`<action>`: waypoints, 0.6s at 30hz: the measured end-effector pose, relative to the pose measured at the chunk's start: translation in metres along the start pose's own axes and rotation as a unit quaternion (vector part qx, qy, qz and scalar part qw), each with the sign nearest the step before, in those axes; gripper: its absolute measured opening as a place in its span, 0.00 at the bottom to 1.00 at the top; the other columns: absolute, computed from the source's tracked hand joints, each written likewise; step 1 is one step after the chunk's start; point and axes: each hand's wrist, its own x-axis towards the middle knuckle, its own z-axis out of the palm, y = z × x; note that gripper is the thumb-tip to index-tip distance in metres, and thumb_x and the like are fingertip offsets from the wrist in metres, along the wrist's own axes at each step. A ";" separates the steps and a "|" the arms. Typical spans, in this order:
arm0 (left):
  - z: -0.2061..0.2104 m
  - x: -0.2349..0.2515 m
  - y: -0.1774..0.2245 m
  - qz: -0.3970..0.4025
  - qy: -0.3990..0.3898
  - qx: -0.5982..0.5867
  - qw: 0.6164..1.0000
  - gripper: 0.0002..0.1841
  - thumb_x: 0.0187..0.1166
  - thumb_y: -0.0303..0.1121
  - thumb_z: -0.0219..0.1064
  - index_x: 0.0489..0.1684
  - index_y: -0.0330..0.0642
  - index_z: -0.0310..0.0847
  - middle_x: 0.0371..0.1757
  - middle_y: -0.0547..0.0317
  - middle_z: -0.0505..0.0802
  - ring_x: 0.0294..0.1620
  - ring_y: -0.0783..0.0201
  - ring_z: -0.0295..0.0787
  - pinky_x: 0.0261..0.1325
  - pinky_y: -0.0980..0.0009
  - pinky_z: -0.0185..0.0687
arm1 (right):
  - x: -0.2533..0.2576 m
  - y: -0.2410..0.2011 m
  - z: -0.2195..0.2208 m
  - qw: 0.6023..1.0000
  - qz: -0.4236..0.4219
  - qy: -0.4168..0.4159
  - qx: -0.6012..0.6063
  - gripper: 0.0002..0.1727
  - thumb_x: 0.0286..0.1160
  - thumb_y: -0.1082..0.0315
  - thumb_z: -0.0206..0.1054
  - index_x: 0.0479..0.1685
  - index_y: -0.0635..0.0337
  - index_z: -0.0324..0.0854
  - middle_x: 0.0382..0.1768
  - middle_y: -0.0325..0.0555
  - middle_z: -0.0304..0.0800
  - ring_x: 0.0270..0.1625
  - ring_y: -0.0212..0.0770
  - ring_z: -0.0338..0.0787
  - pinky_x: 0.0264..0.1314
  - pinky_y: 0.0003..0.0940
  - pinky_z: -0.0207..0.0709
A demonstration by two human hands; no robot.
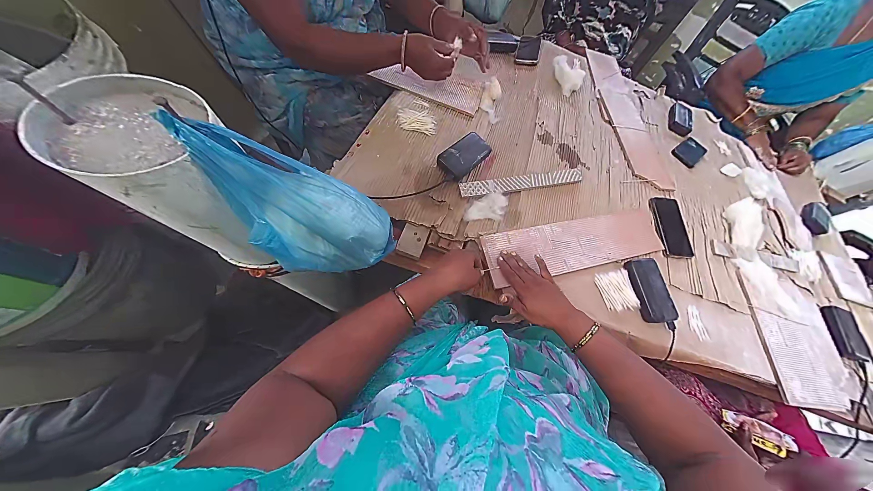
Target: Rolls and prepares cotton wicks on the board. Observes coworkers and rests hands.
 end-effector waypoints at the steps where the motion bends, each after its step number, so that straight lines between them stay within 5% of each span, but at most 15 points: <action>1: 0.001 0.000 0.001 0.010 -0.016 0.010 1.000 0.16 0.91 0.36 0.58 0.61 0.33 0.85 0.59 0.36 0.90 0.64 0.40 0.86 0.69 0.40 0.76 | -0.010 -0.001 0.000 1.000 -0.004 -0.013 0.002 0.47 0.87 0.31 0.30 0.96 0.56 0.46 0.96 0.46 0.45 0.98 0.45 0.42 0.92 0.70 0.25; 4: 0.005 -0.003 0.005 0.026 -0.054 0.039 0.997 0.16 0.91 0.36 0.59 0.60 0.32 0.84 0.57 0.37 0.90 0.63 0.41 0.86 0.68 0.41 0.75 | -0.037 -0.006 -0.004 0.998 -0.003 -0.057 0.021 0.46 0.87 0.31 0.29 0.97 0.53 0.46 0.96 0.44 0.44 0.98 0.43 0.42 0.92 0.70 0.22; 7: 0.006 -0.009 0.010 0.028 -0.061 0.055 0.996 0.16 0.92 0.36 0.57 0.63 0.33 0.84 0.60 0.36 0.90 0.65 0.41 0.85 0.70 0.40 0.74 | -0.058 -0.016 -0.010 0.998 0.004 -0.043 0.044 0.42 0.90 0.35 0.35 0.95 0.53 0.52 0.94 0.45 0.55 0.96 0.47 0.52 0.90 0.75 0.24; 11: 0.006 -0.019 0.015 0.042 -0.033 0.043 0.998 0.16 0.92 0.36 0.57 0.61 0.33 0.85 0.57 0.36 0.90 0.63 0.40 0.86 0.69 0.39 0.75 | -0.079 -0.026 0.008 0.981 -0.017 0.187 0.046 0.29 0.90 0.44 0.51 0.70 0.54 0.85 0.66 0.44 0.92 0.77 0.53 0.84 0.81 0.83 0.45; 14: 0.005 -0.030 0.023 0.062 -0.016 0.034 0.997 0.14 0.91 0.35 0.58 0.57 0.34 0.86 0.53 0.38 0.91 0.59 0.42 0.87 0.65 0.41 0.76 | -0.083 -0.035 0.010 0.945 0.013 0.326 0.034 0.18 0.85 0.55 0.60 0.53 0.52 0.94 0.50 0.42 0.98 0.62 0.50 0.93 0.76 0.74 0.59; 18: 0.008 -0.042 0.034 0.084 -0.018 0.031 0.996 0.14 0.91 0.34 0.58 0.55 0.35 0.86 0.50 0.41 0.91 0.55 0.46 0.88 0.62 0.44 0.78 | -0.083 -0.040 0.006 0.904 0.062 0.422 -0.009 0.13 0.82 0.60 0.63 0.50 0.49 0.95 0.53 0.39 0.97 0.64 0.48 0.90 0.74 0.65 0.64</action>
